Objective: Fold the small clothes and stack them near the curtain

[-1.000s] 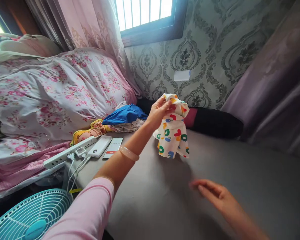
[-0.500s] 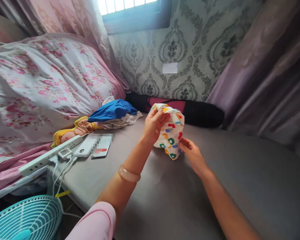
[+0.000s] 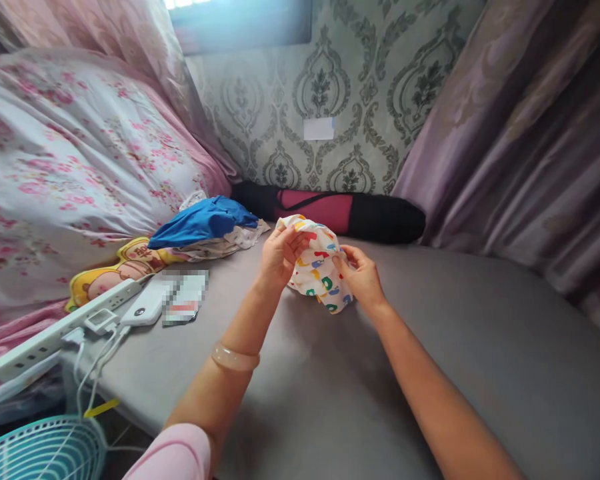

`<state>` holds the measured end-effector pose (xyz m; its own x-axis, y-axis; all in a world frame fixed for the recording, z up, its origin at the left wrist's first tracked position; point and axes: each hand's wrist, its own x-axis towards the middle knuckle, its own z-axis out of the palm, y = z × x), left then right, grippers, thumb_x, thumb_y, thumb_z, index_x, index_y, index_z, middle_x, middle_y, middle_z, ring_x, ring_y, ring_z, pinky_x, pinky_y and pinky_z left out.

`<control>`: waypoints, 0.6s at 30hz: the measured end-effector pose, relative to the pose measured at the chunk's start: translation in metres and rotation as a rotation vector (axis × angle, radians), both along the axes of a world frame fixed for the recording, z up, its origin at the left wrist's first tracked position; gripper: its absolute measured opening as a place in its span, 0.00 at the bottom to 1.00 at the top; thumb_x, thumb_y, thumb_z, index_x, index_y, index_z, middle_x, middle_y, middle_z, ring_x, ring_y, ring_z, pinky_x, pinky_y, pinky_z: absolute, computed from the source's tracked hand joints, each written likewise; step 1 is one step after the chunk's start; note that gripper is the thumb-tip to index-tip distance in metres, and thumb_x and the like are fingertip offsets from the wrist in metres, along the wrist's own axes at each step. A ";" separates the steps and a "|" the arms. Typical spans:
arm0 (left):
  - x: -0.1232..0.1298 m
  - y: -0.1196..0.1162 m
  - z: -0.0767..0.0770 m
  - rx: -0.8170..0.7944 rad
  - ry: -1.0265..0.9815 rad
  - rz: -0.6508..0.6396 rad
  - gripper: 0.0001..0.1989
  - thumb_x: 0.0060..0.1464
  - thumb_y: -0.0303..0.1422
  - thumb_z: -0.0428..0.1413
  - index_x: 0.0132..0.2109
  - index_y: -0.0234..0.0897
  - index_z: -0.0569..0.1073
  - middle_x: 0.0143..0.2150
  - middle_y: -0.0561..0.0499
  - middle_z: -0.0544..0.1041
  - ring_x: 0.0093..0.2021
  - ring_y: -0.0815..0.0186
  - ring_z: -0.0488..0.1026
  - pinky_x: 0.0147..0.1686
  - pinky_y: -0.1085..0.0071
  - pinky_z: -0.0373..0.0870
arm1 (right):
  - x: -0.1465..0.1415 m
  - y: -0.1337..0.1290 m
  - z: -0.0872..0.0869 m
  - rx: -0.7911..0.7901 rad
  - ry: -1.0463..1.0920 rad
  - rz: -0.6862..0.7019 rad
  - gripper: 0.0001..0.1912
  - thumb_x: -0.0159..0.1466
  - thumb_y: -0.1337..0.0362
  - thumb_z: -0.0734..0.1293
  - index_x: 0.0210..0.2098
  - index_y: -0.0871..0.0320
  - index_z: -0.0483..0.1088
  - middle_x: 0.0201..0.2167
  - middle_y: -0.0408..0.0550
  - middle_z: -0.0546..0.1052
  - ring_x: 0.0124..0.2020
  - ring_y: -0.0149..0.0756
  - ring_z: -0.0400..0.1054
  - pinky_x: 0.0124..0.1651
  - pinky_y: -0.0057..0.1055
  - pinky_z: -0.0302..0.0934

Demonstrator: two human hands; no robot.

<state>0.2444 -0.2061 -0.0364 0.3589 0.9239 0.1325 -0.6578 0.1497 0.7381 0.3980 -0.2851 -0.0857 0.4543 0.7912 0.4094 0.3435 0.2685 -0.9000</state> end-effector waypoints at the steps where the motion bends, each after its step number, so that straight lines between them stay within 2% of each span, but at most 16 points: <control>1: -0.001 0.000 0.000 -0.003 0.018 0.011 0.13 0.49 0.33 0.63 0.42 0.37 0.72 0.36 0.51 0.80 0.37 0.69 0.78 0.38 0.75 0.72 | -0.001 0.000 0.002 -0.012 0.012 0.024 0.22 0.56 0.47 0.69 0.42 0.58 0.74 0.39 0.50 0.79 0.41 0.41 0.72 0.42 0.34 0.66; 3: -0.005 0.001 -0.003 -0.010 0.094 0.043 0.15 0.47 0.36 0.65 0.41 0.36 0.72 0.35 0.49 0.80 0.36 0.67 0.78 0.35 0.75 0.72 | -0.002 -0.001 0.007 -0.024 0.053 0.051 0.22 0.57 0.45 0.68 0.38 0.57 0.75 0.35 0.49 0.79 0.37 0.39 0.72 0.36 0.32 0.66; 6: -0.011 0.004 -0.009 -0.001 0.256 0.122 0.17 0.45 0.41 0.65 0.37 0.36 0.72 0.30 0.49 0.79 0.30 0.68 0.77 0.27 0.77 0.67 | -0.001 -0.006 0.014 0.003 0.095 0.066 0.22 0.55 0.45 0.69 0.37 0.56 0.75 0.33 0.47 0.79 0.34 0.37 0.72 0.34 0.30 0.65; 8: -0.015 0.007 -0.016 0.062 0.356 0.200 0.16 0.45 0.43 0.65 0.32 0.36 0.72 0.26 0.53 0.76 0.25 0.71 0.72 0.23 0.78 0.63 | 0.000 -0.010 0.018 0.017 0.093 0.078 0.21 0.55 0.45 0.70 0.36 0.56 0.75 0.33 0.46 0.79 0.33 0.36 0.72 0.34 0.30 0.64; 10: -0.017 0.009 -0.022 0.167 0.458 0.308 0.15 0.46 0.43 0.63 0.28 0.36 0.72 0.24 0.55 0.72 0.25 0.72 0.69 0.24 0.77 0.61 | 0.001 -0.014 0.022 0.017 0.076 0.072 0.21 0.56 0.45 0.69 0.36 0.56 0.75 0.32 0.46 0.79 0.32 0.35 0.71 0.33 0.29 0.64; 12: -0.019 0.011 -0.026 0.283 0.574 0.480 0.13 0.48 0.40 0.62 0.26 0.37 0.72 0.29 0.53 0.72 0.32 0.68 0.70 0.29 0.75 0.64 | 0.002 -0.019 0.027 0.009 0.059 0.051 0.20 0.57 0.46 0.69 0.35 0.57 0.75 0.31 0.46 0.78 0.30 0.35 0.70 0.32 0.29 0.63; 14: -0.021 0.012 -0.028 0.405 0.678 0.674 0.10 0.47 0.37 0.62 0.25 0.37 0.72 0.38 0.50 0.72 0.44 0.63 0.70 0.38 0.72 0.66 | 0.004 -0.025 0.031 -0.006 0.050 0.035 0.19 0.58 0.46 0.69 0.35 0.57 0.75 0.30 0.46 0.79 0.29 0.35 0.70 0.30 0.29 0.62; 15: -0.022 0.012 -0.028 0.471 0.710 0.729 0.09 0.47 0.36 0.61 0.24 0.38 0.72 0.42 0.49 0.72 0.48 0.62 0.69 0.41 0.71 0.66 | 0.005 -0.028 0.034 -0.019 0.050 0.034 0.19 0.57 0.46 0.69 0.34 0.57 0.75 0.30 0.46 0.79 0.29 0.35 0.70 0.30 0.29 0.62; 16: -0.023 0.012 -0.028 0.532 0.726 0.730 0.09 0.48 0.35 0.61 0.24 0.38 0.72 0.43 0.49 0.72 0.49 0.62 0.68 0.43 0.71 0.65 | 0.006 -0.031 0.036 -0.033 0.050 0.038 0.19 0.57 0.46 0.69 0.34 0.57 0.75 0.30 0.46 0.79 0.28 0.35 0.71 0.29 0.29 0.63; 18: -0.027 0.010 -0.025 0.616 0.721 0.598 0.12 0.51 0.36 0.58 0.23 0.38 0.71 0.35 0.51 0.73 0.40 0.64 0.69 0.38 0.72 0.65 | 0.009 -0.040 0.042 -0.063 0.038 0.054 0.20 0.56 0.46 0.70 0.34 0.57 0.76 0.30 0.47 0.79 0.28 0.36 0.71 0.29 0.29 0.63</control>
<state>0.2173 -0.1964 -0.0616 0.0571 0.8220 0.5666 0.1098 -0.5693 0.8148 0.4070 -0.3252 -0.0433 0.4242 0.8388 0.3412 0.2951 0.2281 -0.9278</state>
